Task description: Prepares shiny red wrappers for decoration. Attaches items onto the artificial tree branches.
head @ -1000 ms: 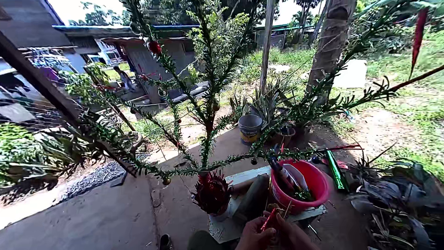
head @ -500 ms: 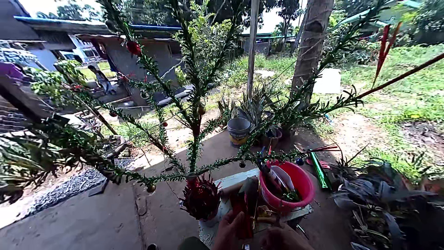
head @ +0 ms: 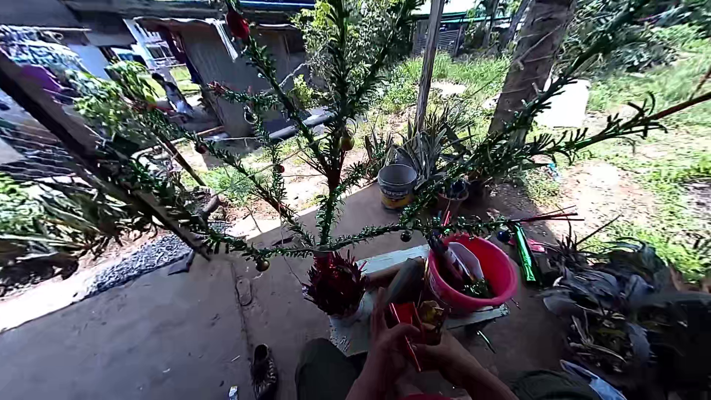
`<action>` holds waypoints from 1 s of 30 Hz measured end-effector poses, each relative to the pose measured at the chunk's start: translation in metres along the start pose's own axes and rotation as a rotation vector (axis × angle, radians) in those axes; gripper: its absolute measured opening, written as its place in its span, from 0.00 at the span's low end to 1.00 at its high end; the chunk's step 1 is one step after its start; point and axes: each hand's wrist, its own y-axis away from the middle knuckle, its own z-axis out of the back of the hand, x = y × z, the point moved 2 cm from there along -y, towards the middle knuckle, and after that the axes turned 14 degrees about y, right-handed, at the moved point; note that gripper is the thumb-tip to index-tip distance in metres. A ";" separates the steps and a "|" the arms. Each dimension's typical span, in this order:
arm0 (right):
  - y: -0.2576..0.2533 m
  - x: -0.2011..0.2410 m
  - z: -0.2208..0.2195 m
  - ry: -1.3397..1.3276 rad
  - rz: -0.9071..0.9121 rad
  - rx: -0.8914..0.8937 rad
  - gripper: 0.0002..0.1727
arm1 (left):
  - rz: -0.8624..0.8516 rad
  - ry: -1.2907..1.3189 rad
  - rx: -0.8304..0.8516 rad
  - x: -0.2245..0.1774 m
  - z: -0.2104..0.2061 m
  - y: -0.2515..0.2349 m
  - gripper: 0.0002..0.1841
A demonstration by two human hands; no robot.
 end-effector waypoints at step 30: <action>-0.003 -0.004 0.020 0.626 0.143 -0.435 0.21 | 0.499 0.283 -0.109 0.013 -0.008 0.014 0.18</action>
